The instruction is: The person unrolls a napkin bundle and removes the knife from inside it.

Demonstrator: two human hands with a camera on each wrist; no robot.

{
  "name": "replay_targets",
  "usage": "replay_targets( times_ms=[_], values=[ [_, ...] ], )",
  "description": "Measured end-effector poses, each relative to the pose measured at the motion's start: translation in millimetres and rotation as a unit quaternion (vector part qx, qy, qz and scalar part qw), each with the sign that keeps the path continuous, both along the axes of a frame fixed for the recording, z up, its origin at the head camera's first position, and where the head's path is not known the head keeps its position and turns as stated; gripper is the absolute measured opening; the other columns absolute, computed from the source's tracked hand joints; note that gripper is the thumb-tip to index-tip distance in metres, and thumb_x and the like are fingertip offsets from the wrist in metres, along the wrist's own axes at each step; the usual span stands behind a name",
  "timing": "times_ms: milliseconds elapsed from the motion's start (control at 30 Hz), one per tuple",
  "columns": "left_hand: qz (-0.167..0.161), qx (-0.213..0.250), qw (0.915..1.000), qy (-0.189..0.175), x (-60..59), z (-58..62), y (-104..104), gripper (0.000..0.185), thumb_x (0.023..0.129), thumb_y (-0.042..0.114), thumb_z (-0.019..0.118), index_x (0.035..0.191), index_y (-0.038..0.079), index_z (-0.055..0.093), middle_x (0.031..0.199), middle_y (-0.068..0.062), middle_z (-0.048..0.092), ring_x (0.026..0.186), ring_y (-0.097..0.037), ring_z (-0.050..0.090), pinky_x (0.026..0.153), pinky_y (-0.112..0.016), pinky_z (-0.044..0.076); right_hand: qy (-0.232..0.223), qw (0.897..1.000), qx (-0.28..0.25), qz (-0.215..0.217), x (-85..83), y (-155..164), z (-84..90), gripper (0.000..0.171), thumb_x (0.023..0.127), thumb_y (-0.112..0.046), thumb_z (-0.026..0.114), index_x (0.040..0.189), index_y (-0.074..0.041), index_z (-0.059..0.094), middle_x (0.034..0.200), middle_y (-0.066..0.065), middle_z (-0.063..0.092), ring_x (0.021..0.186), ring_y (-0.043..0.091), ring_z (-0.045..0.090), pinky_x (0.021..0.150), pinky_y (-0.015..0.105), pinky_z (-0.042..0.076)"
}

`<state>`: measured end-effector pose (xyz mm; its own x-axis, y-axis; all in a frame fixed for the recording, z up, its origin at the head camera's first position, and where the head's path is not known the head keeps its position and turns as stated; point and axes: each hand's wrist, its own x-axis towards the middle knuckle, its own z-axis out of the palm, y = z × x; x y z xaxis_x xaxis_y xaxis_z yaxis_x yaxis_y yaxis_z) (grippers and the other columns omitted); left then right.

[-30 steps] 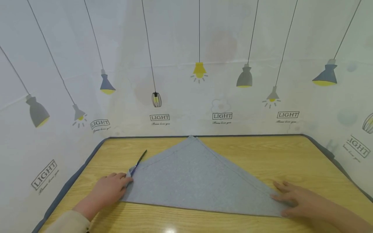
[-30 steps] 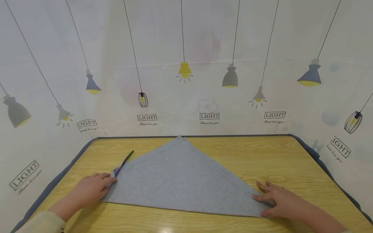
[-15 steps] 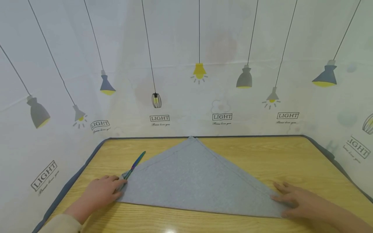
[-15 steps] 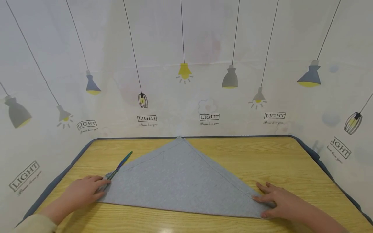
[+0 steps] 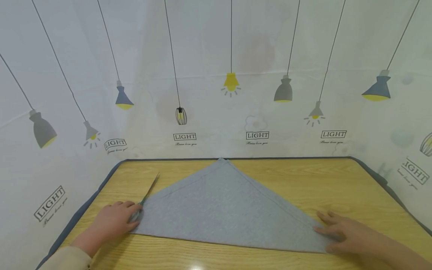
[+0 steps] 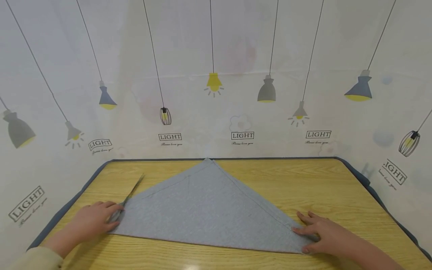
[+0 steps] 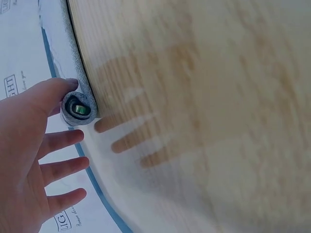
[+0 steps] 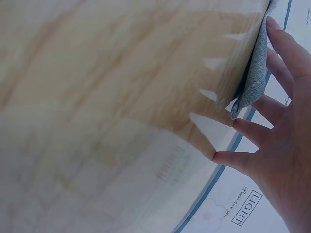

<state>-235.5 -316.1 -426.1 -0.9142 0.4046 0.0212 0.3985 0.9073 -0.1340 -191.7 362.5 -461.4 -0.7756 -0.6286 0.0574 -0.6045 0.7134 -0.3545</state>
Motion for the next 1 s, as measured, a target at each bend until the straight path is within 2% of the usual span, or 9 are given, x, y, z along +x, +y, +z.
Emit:
replay_targets(
  times_ms=[200,400,467,700,800,833,933,1000],
  values=[
    [-0.002,0.005,0.9999,-0.014,-3.5,3.5,-4.4,0.04,0.083,0.03,0.076,0.118,0.014,0.067,0.117,-0.009,0.063,0.102,-0.035,0.061,0.076,-0.053,0.052,-0.01,1.0,0.006,0.003,-0.1,0.5,0.2,0.052,0.081,-0.045,0.073,0.128,-0.023,0.066,0.149,-0.008,0.02,0.116,0.068,0.032,0.081,0.077,0.033],
    [-0.011,0.025,0.9991,-0.032,-4.2,3.7,-12.8,0.033,0.083,0.019,0.074,0.115,0.015,0.068,0.116,-0.008,0.063,0.104,-0.035,0.06,0.081,-0.054,0.05,-0.002,1.0,0.007,0.006,-0.4,-0.2,0.6,0.051,0.082,-0.043,0.074,0.128,-0.023,0.066,0.149,-0.006,0.021,0.115,0.068,0.033,0.081,0.077,0.033],
    [-0.013,0.03,0.9988,-0.037,-4.2,3.5,-15.1,0.031,0.083,0.02,0.074,0.114,0.015,0.068,0.115,-0.008,0.063,0.104,-0.035,0.06,0.082,-0.054,0.05,-0.001,1.0,0.005,0.009,-0.5,-0.3,0.8,0.05,0.082,-0.042,0.074,0.128,-0.023,0.066,0.149,-0.004,0.021,0.115,0.069,0.032,0.081,0.078,0.032],
    [0.001,0.041,0.9976,-0.056,-8.0,-0.5,-22.2,0.043,0.081,0.044,0.076,0.115,0.018,0.068,0.117,-0.009,0.063,0.104,-0.036,0.059,0.083,-0.056,0.049,-0.019,1.0,0.013,-0.001,-1.0,-0.6,2.7,0.05,0.082,-0.043,0.073,0.128,-0.023,0.066,0.151,0.003,0.023,0.118,0.068,0.03,0.083,0.079,0.03],
    [0.005,0.047,0.9968,-0.064,-10.3,-0.6,-24.0,0.041,0.08,0.041,0.078,0.113,0.017,0.068,0.117,-0.009,0.063,0.103,-0.036,0.06,0.084,-0.056,0.049,-0.019,1.0,0.01,0.0,-0.9,-0.9,3.5,0.05,0.082,-0.043,0.073,0.128,-0.024,0.067,0.15,0.002,0.023,0.117,0.069,0.03,0.082,0.079,0.03],
    [0.007,0.048,0.9966,-0.066,-11.0,-0.8,-24.7,0.041,0.08,0.039,0.078,0.113,0.018,0.068,0.117,-0.009,0.063,0.104,-0.036,0.06,0.084,-0.056,0.049,-0.019,1.0,0.008,0.002,-0.5,-0.7,3.4,0.05,0.082,-0.042,0.073,0.128,-0.023,0.066,0.15,-0.002,0.021,0.117,0.069,0.029,0.082,0.079,0.029],
    [0.009,0.053,0.9957,-0.076,-12.0,0.1,-25.7,0.038,0.08,0.034,0.079,0.112,0.017,0.069,0.116,-0.009,0.063,0.104,-0.036,0.06,0.085,-0.056,0.048,-0.018,1.0,0.005,0.0,-0.2,-1.0,3.0,0.05,0.082,-0.043,0.074,0.128,-0.024,0.067,0.15,-0.001,0.022,0.116,0.069,0.029,0.082,0.079,0.03],
    [0.012,0.055,0.995,-0.082,-12.3,0.5,-26.2,0.037,0.08,0.031,0.079,0.113,0.017,0.068,0.116,-0.01,0.064,0.104,-0.036,0.06,0.086,-0.056,0.048,-0.025,1.0,0.006,-0.002,0.0,-1.2,3.1,0.051,0.082,-0.043,0.073,0.128,-0.023,0.066,0.151,0.004,0.024,0.118,0.069,0.028,0.082,0.079,0.029]
  ],
)
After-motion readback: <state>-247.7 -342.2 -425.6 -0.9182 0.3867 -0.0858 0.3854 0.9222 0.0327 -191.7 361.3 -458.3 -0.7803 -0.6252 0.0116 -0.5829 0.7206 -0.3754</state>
